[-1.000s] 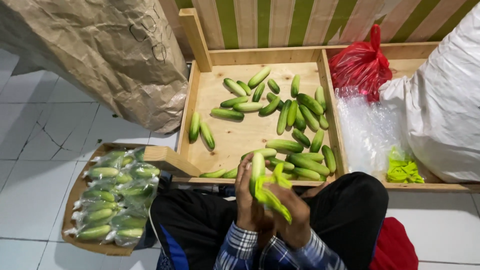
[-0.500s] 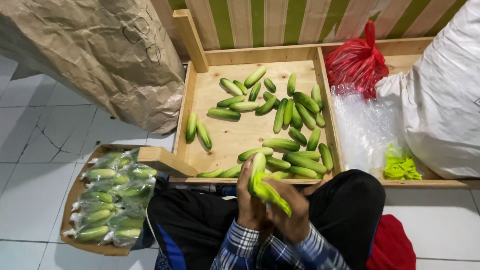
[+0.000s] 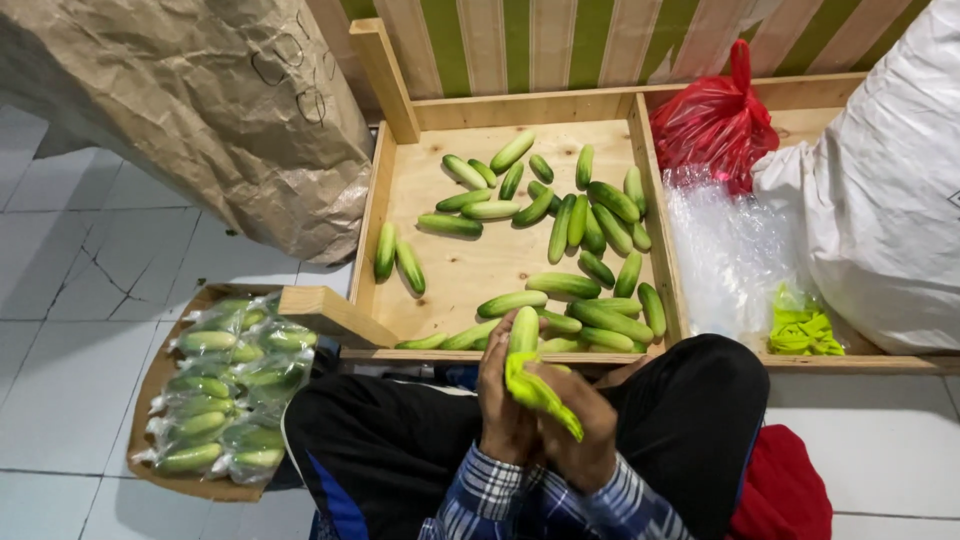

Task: Packaging individual cucumbers into small plastic bags and placing them into a cardboard box

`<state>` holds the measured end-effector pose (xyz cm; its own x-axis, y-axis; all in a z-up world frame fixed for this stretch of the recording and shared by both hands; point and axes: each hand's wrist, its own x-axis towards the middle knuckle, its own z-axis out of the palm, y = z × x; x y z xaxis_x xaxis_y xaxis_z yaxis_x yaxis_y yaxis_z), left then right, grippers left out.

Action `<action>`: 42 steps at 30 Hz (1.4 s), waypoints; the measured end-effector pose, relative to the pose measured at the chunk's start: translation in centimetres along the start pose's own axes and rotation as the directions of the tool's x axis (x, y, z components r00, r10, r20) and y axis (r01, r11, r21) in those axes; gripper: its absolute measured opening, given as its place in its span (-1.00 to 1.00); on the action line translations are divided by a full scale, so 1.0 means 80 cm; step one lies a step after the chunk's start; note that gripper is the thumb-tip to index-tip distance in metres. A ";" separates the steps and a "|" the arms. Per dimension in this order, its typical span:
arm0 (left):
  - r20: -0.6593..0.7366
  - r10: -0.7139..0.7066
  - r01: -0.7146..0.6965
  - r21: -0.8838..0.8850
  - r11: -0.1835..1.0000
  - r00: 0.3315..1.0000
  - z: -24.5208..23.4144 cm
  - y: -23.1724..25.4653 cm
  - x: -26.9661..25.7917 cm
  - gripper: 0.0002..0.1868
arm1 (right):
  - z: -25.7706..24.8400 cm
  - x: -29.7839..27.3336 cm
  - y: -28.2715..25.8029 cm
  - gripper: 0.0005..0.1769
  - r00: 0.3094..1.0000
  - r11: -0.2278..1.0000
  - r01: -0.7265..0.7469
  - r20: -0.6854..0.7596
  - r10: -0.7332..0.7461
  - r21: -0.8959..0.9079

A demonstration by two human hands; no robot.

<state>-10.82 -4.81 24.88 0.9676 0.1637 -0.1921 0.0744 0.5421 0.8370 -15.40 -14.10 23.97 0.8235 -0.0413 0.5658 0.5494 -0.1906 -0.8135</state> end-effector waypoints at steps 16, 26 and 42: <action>-0.095 -0.181 0.112 -0.492 0.864 0.979 0.003 -0.020 -0.003 -0.68 | -0.011 0.017 0.010 -0.70 0.995 0.990 -0.031 -0.101 0.017 -0.140; -0.109 -0.040 0.019 -0.182 0.983 0.993 -0.007 -0.046 -0.002 -0.59 | -0.008 0.055 0.041 -0.73 0.984 0.975 -0.026 -0.175 -0.013 -0.221; -0.155 -0.219 0.153 -0.354 0.923 0.963 -0.012 -0.028 0.010 -0.53 | -0.005 0.059 0.054 -0.67 0.992 0.959 -0.107 -0.095 0.085 -0.262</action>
<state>-10.42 -5.09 22.37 0.8785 0.1667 -0.4477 0.1313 0.8168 0.5618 -9.18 -15.55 23.17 0.8500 -0.1503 0.5048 0.4016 -0.4352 -0.8058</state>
